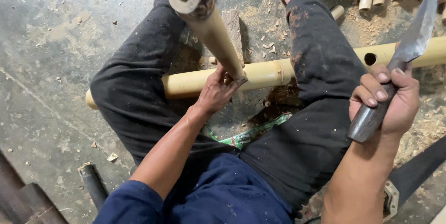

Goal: The person carves holes into a bamboo pole using a knife and a file, and marks measurements on the pole with a pencil while sitting on the floor.

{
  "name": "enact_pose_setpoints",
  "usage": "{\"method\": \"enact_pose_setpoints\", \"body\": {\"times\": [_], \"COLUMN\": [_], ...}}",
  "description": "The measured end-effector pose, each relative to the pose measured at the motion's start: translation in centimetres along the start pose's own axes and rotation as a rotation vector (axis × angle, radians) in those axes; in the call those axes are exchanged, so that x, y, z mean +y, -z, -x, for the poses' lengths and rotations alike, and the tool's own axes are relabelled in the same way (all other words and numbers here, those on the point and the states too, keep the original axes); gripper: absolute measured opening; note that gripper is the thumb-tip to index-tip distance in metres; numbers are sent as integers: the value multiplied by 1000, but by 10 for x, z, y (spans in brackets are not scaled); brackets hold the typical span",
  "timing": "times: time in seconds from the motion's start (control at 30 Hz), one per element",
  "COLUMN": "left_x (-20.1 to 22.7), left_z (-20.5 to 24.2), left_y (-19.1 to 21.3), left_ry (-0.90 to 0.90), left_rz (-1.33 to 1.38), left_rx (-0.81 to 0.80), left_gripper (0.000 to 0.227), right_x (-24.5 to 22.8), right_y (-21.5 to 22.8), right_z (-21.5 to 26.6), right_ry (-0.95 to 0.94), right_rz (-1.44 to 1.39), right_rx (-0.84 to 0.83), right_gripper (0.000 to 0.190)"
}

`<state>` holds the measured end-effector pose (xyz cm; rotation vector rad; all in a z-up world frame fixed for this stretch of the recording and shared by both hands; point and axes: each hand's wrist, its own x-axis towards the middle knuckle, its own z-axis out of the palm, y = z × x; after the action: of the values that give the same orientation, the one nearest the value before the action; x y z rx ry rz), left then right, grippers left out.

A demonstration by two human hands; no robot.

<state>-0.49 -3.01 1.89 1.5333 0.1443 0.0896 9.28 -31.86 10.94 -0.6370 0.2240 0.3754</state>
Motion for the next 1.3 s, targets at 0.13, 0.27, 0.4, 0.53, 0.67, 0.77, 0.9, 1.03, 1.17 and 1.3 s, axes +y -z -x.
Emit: {"method": "enact_pose_setpoints", "body": {"times": [0.13,0.27,0.4,0.53,0.67,0.77,0.9,1.03,1.17,1.3], "left_x": [14,6,3,-1,5,-7,6,15,38,39], "left_z": [-2,-3,-4,1,0,-3,-2,-6,-3,-16], "left_y": [2,4,6,3,1,2,4,2,-9,-10], "left_ry": [131,68,29,75,-4,-182,-214,-157,198,565], "left_rz": [-363,-487,-481,-465,-388,-521,-455,-313,430,714], "left_rx": [-10,1,20,27,41,114,110,73,263,547], "left_gripper": [40,36,46,39,34,40,31,42,35,24], "right_x": [-1,-1,2,6,8,6,9,8,10,10], "right_y": [1,0,-5,-11,-18,-9,-12,-11,-2,-8], "right_z": [-2,-1,-3,-2,-4,-12,-13,-16,-14,-11], "right_ry": [-5,0,33,54,74,69,76,70,62,64], "right_rz": [-1,1,29,2,-21,-6,-11,-15,-51,-27], "right_rx": [-9,-26,-90,-14,-39,-55,-73,-23,-139,-105], "right_gripper": [11,9,10,10,18,14,20,26,12,20]}}
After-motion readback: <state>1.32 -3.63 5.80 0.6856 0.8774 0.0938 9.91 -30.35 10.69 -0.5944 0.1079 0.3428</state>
